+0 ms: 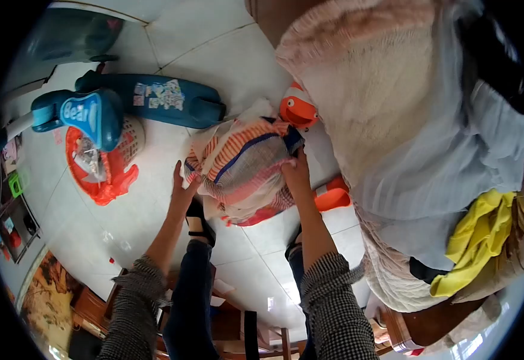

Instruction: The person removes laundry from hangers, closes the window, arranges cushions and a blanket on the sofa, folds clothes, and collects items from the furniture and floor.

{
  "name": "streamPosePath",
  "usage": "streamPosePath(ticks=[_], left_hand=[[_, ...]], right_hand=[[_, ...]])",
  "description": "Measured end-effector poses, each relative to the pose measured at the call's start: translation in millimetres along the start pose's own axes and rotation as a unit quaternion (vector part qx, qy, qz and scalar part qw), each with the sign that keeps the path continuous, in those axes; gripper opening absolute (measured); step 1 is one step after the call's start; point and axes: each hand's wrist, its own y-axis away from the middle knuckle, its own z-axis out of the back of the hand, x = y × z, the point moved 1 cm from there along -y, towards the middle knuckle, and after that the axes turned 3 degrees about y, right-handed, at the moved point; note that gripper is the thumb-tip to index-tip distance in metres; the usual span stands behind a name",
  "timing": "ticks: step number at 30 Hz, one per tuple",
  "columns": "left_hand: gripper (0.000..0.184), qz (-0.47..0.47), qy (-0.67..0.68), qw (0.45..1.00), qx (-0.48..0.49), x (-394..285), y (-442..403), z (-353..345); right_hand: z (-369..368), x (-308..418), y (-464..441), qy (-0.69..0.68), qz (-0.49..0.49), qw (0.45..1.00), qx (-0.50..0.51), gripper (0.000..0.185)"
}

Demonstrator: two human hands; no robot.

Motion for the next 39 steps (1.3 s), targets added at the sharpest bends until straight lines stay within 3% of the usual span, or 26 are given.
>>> streamPosePath(ticks=[1, 3, 5, 6, 9, 11, 12, 14, 15, 19, 21, 23, 25, 27, 30, 33, 35, 37, 38, 39], left_hand=[[0.070, 0.120, 0.168, 0.978, 0.017, 14.2, -6.7, -22.6], [0.072, 0.262, 0.365, 0.886, 0.114, 44.3, -3.8, -57.3], [0.071, 0.338, 0.441, 0.821, 0.130, 53.3, 12.7, -92.9], [0.071, 0.363, 0.463, 0.799, 0.126, 49.3, 20.9, -97.4], [0.070, 0.368, 0.440, 0.813, 0.101, 15.7, 57.9, -84.5], [0.069, 0.355, 0.400, 0.841, 0.087, -18.9, 89.4, -63.2], [0.069, 0.349, 0.380, 0.853, 0.084, -36.8, 106.8, -51.5], [0.068, 0.342, 0.342, 0.871, 0.085, -73.0, 146.1, -29.9], [0.068, 0.339, 0.324, 0.879, 0.091, -90.2, 165.6, -21.3], [0.066, 0.332, 0.255, 0.896, 0.145, -165.8, 251.7, -6.8], [0.066, 0.329, 0.227, 0.894, 0.205, -206.0, 294.7, -15.3], [0.065, 0.315, 0.193, 0.882, 0.294, -250.2, 337.3, -43.5], [0.064, 0.280, 0.159, 0.853, 0.410, -301.5, 386.9, -84.4], [0.063, 0.230, 0.130, 0.802, 0.536, -360.0, 447.5, -136.9], [0.062, 0.143, 0.109, 0.690, 0.701, -450.0, 553.0, -215.7], [0.061, 0.076, 0.093, 0.591, 0.798, -518.7, 642.0, -278.0], [0.061, 0.063, 0.078, 0.628, 0.772, -513.4, 657.9, -313.1], [0.052, 0.045, 0.139, 0.740, 0.657, -457.2, 612.0, -342.1], [0.047, -0.017, 0.055, 0.806, 0.589, -443.5, 570.7, -334.8], [0.047, -0.152, 0.076, 0.809, 0.562, -385.0, 496.7, -344.2]], right_hand=[[-3.5, -11.3, -6.7, -0.112, -0.124, 0.986, -0.018, 0.026], [-17.4, -37.1, -2.0, -0.005, -0.156, 0.985, 0.071, 0.025], [-29.5, -21.9, 21.8, -0.073, -0.206, 0.970, 0.106, 0.023], [-42.6, -33.1, 36.2, -0.020, -0.192, 0.972, 0.134, 0.022], [-35.0, 20.4, 83.0, 0.014, -0.178, 0.964, 0.199, 0.022], [-22.1, 61.6, 122.0, 0.138, -0.214, 0.950, 0.181, 0.023], [-24.9, 48.2, 150.4, 0.236, 0.043, 0.950, 0.199, 0.025], [-3.8, 78.4, 187.3, 0.200, 0.229, 0.935, 0.183, 0.037], [21.6, 135.2, 206.4, 0.062, 0.162, 0.971, 0.167, 0.045], [126.8, 261.9, 287.8, 0.096, 0.152, 0.970, 0.166, 0.070], [189.5, 315.0, 333.6, 0.172, 0.104, 0.964, 0.172, 0.073], [243.5, 339.3, 386.7, 0.288, 0.099, 0.943, 0.138, 0.064], [285.5, 340.6, 450.6, 0.375, 0.060, 0.921, 0.091, 0.083], [349.9, 377.6, 507.3, 0.486, -0.031, 0.872, 0.052, 0.090], [455.0, 337.1, 592.2, 0.513, -0.115, 0.821, -0.222, 0.085], [579.5, 248.5, 657.2, 0.503, -0.187, 0.662, -0.523, 0.081], [637.8, 214.3, 671.4, 0.550, -0.217, 0.537, -0.602, 0.078], [662.0, 210.3, 643.9, 0.590, -0.227, 0.522, -0.574, 0.067], [653.2, 234.6, 621.5, 0.487, -0.373, 0.586, -0.530, 0.071], [653.5, 139.5, 615.8, 0.494, -0.218, 0.586, -0.604, 0.071]])
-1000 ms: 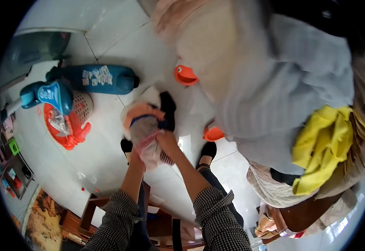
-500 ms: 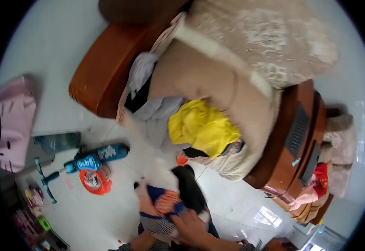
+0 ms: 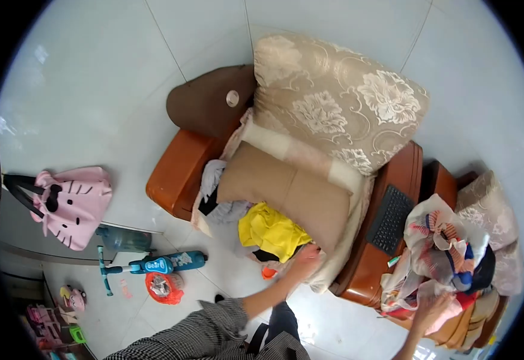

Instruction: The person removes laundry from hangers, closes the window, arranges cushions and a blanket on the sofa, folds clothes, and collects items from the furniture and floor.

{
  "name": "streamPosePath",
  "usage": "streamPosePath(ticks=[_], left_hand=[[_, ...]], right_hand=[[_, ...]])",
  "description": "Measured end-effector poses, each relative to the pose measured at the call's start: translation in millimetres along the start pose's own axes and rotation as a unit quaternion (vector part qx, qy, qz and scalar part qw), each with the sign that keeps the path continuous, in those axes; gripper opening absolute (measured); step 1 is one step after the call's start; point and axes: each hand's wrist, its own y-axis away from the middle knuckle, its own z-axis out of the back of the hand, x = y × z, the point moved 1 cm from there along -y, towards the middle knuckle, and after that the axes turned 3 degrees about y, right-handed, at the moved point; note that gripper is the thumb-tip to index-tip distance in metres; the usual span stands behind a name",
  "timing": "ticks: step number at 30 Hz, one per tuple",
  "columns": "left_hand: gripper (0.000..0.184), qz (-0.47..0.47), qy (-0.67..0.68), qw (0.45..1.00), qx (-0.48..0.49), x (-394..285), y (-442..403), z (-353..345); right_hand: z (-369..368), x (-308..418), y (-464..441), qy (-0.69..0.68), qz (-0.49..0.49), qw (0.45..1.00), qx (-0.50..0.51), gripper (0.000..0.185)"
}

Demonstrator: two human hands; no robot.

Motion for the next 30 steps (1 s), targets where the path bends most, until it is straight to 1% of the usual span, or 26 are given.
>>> streamPosePath(ticks=[1, 2, 3, 4, 5, 6, 7, 8, 9, 10, 12, 15, 16, 17, 18, 20, 21, 22, 23, 24, 25, 26, 27, 28, 29, 30], left_hand=[[0.045, 0.181, -0.013, 0.972, -0.152, -69.8, 26.5, 37.8], [0.045, 0.127, 0.079, 0.968, -0.203, 5.4, 33.9, 116.4], [0.050, 0.149, -0.141, 0.948, -0.245, 10.3, 45.2, 182.0], [0.055, 0.195, -0.346, 0.873, -0.282, 13.0, 56.4, 246.3], [0.058, 0.166, -0.301, 0.867, -0.361, -19.6, 74.4, 276.3], [0.059, 0.104, -0.295, 0.842, -0.440, 0.5, 81.5, 340.2], [0.059, 0.071, -0.257, 0.859, -0.437, -25.0, 83.3, 377.3], [0.057, 0.104, -0.321, 0.809, -0.482, -100.9, 79.0, 353.4], [0.055, 0.018, -0.382, 0.791, -0.478, -118.4, 72.9, 374.3], [0.055, 0.012, -0.337, 0.813, -0.475, -140.7, 61.1, 377.4], [0.053, -0.005, -0.237, 0.855, -0.461, -194.4, 31.0, 375.7], [0.056, -0.114, -0.195, 0.870, -0.439, -206.8, -44.0, 409.3], [0.060, -0.140, -0.235, 0.868, -0.414, -222.1, -70.5, 407.3], [0.062, -0.162, -0.326, 0.849, -0.383, -265.3, -90.4, 376.9], [0.062, -0.205, -0.373, 0.839, -0.338, -294.6, -116.4, 365.3], [0.062, -0.290, -0.436, 0.800, -0.291, -348.4, -176.6, 360.1], [0.062, -0.330, -0.465, 0.775, -0.273, -369.4, -205.2, 362.5], [0.059, -0.293, -0.534, 0.751, -0.257, -390.3, -225.5, 364.4], [0.055, -0.237, -0.583, 0.737, -0.245, -396.0, -247.9, 373.3], [0.054, -0.236, -0.579, 0.741, -0.245, -396.2, -258.8, 379.0], [0.054, -0.233, -0.576, 0.745, -0.245, -396.2, -264.6, 381.4], [0.053, -0.227, -0.574, 0.748, -0.244, -393.5, -266.4, 383.4], [0.052, -0.250, -0.558, 0.752, -0.245, -390.9, -267.6, 385.2], [0.052, -0.246, -0.564, 0.750, -0.245, -389.9, -268.0, 385.7], [0.052, -0.244, -0.567, 0.747, -0.248, -389.9, -267.8, 384.4], [0.052, -0.244, -0.569, 0.744, -0.252, -388.7, -268.5, 383.9]], right_hand=[[-7.5, 25.3, 15.4, -0.153, -0.012, 0.986, 0.072, 0.067], [-55.5, 28.4, 47.9, -0.126, -0.033, 0.982, 0.139, 0.061], [-84.5, 42.8, 73.6, -0.218, -0.048, 0.955, 0.194, 0.059], [-101.6, 62.1, 94.5, -0.242, -0.061, 0.937, 0.245, 0.060], [-115.1, 75.9, 114.4, -0.287, -0.106, 0.903, 0.303, 0.064], [-123.2, 90.8, 125.3, -0.329, -0.149, 0.861, 0.359, 0.067], [-123.4, 108.6, 131.4, -0.244, -0.178, 0.892, 0.335, 0.069], [-121.7, 123.3, 136.6, -0.155, -0.205, 0.915, 0.310, 0.071], [-127.2, 131.0, 134.4, -0.146, -0.232, 0.909, 0.314, 0.072], [-120.0, 139.4, 124.5, -0.148, -0.266, 0.892, 0.334, 0.068], [-112.0, 150.1, 113.8, -0.097, -0.213, 0.917, 0.323, 0.064], [-107.2, 183.9, 95.9, -0.227, -0.169, 0.927, 0.245, 0.055], [-99.9, 202.4, 93.4, -0.244, -0.149, 0.927, 0.243, 0.054], [-74.9, 235.1, 84.2, -0.259, -0.125, 0.927, 0.242, 0.052], [-48.7, 274.7, 70.5, -0.275, -0.100, 0.926, 0.240, 0.051], [4.7, 372.5, 29.9, -0.389, -0.048, 0.882, 0.262, 0.051], [18.6, 424.7, 14.0, -0.495, -0.046, 0.823, 0.275, 0.053], [49.7, 483.0, -10.6, -0.545, -0.014, 0.784, 0.296, 0.057], [74.7, 541.4, -34.4, -0.602, 0.014, 0.741, 0.295, 0.061], [96.5, 598.4, -59.6, -0.656, 0.044, 0.694, 0.293, 0.065], [116.5, 651.6, -82.7, -0.690, 0.089, 0.663, 0.277, 0.067], [128.2, 699.3, -105.6, -0.718, 0.112, 0.626, 0.281, 0.071], [161.6, 740.5, -124.2, -0.744, 0.059, 0.588, 0.311, 0.080], [162.4, 787.3, -137.9, -0.757, 0.020, 0.578, 0.304, 0.085], [156.1, 818.3, -146.6, -0.769, -0.014, 0.567, 0.295, 0.090], [156.4, 825.9, -149.9, -0.779, -0.045, 0.536, 0.322, 0.091]])
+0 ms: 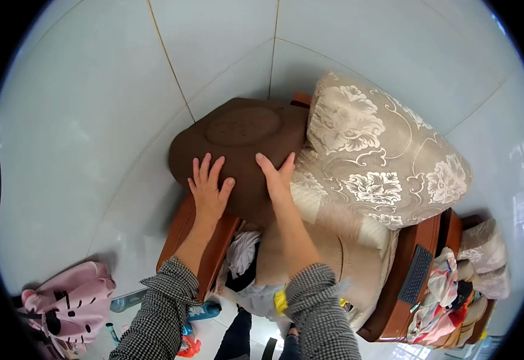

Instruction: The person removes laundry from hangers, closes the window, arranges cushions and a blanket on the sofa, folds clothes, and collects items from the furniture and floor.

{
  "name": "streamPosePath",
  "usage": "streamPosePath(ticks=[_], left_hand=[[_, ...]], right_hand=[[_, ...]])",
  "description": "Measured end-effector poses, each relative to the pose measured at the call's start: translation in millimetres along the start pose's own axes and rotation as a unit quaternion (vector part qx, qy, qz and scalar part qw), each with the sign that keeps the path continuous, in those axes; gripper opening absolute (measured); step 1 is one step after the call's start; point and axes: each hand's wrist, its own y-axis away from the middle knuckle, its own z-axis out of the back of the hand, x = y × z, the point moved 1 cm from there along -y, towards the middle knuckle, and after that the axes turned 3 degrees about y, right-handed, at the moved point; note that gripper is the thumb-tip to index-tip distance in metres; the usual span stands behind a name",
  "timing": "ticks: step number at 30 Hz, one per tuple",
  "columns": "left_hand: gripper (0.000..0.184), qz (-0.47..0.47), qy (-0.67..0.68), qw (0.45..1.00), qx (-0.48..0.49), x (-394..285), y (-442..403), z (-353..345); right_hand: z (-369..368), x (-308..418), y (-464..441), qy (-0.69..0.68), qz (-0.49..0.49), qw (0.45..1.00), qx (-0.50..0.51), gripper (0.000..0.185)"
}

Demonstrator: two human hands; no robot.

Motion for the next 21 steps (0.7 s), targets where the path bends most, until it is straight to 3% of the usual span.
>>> streamPosePath(ticks=[2, 6, 13, 18, 19, 21], left_hand=[[0.051, -0.010, -0.004, 1.000, 0.007, -1.8, 3.5, 2.2], [0.053, -0.021, -0.013, 0.999, 0.034, -6.5, 21.0, 9.6], [0.055, -0.043, -0.080, 0.989, 0.120, -32.9, 11.6, 41.9], [0.048, -0.064, 0.016, 0.991, 0.115, -24.6, 2.9, 68.0], [0.043, -0.051, 0.066, 0.994, 0.072, -19.0, 5.5, 77.0], [0.038, 0.099, 0.078, 0.992, -0.022, 9.6, 39.4, 97.2]], right_hand=[[-9.2, 1.0, -3.4, -0.078, -0.074, 0.994, -0.002, 0.094], [1.9, -15.5, 10.9, -0.125, -0.035, 0.990, 0.057, 0.085], [4.9, -5.8, 21.4, -0.120, -0.044, 0.992, 0.020, 0.074], [10.6, -10.2, 14.2, -0.092, -0.040, 0.994, 0.045, 0.075], [10.5, -9.9, 15.4, -0.075, -0.037, 0.995, 0.053, 0.075], [11.1, -10.8, 17.7, -0.048, -0.084, 0.994, 0.048, 0.075]])
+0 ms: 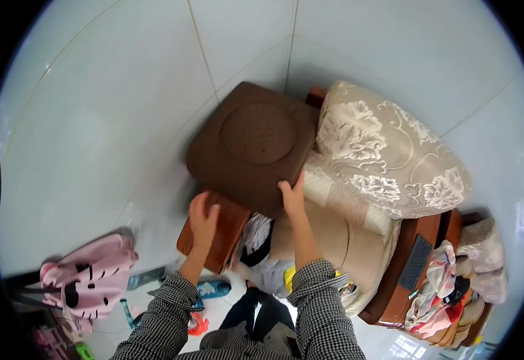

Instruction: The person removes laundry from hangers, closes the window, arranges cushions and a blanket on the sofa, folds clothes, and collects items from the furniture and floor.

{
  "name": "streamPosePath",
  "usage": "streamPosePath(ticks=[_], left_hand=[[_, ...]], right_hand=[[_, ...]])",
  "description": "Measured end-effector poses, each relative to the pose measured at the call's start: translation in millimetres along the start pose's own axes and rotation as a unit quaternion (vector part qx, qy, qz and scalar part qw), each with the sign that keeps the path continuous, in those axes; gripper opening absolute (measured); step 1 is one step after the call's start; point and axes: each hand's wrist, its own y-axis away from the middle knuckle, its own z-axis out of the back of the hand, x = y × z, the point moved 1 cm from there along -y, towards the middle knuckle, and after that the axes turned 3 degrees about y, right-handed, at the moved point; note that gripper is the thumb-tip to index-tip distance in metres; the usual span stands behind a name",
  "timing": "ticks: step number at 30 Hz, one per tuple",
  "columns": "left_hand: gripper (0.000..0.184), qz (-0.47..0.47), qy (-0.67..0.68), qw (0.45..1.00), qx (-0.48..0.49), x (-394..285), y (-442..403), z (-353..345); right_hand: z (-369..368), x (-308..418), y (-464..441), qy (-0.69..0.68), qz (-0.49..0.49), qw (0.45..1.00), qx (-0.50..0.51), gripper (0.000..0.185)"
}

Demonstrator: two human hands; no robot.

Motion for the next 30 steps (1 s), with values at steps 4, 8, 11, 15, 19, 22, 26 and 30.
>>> streamPosePath(ticks=[4, 8, 11, 15, 19, 22, 26, 30], left_hand=[[0.062, 0.465, 0.041, 0.879, -0.101, 169.1, 130.2, 37.7], [0.080, 0.689, 0.332, 0.644, -0.038, 149.6, 191.8, 45.9], [0.089, 0.664, 0.463, 0.584, -0.060, 122.1, 185.8, 28.3], [0.093, 0.708, 0.487, 0.503, -0.093, 118.4, 176.6, 16.8], [0.090, 0.695, 0.522, 0.486, -0.090, 118.8, 173.9, 17.7], [0.090, 0.707, 0.548, 0.435, -0.105, 137.6, 167.5, 18.1], [0.086, 0.746, 0.525, 0.393, -0.114, 155.3, 162.7, 19.3], [0.092, 0.788, 0.485, 0.360, -0.124, 146.2, 139.6, 27.3]], right_hand=[[-7.5, -6.9, -2.4, 0.028, 0.062, 0.998, -0.018, 0.075], [-8.0, -1.1, 6.5, 0.010, 0.039, 0.999, 0.014, 0.073], [-11.5, 7.1, 3.2, -0.018, 0.028, 0.999, 0.017, 0.072], [-13.5, 1.8, 1.8, -0.003, 0.054, 0.999, -0.006, 0.071], [-8.1, -13.4, -4.1, 0.019, 0.083, 0.996, -0.002, 0.070], [-13.5, -0.3, 3.4, 0.052, 0.052, 0.997, -0.027, 0.069], [-9.9, -11.6, 7.0, 0.124, 0.024, 0.990, -0.070, 0.063], [-11.0, -19.5, 4.0, 0.143, 0.023, 0.984, -0.101, 0.059]])
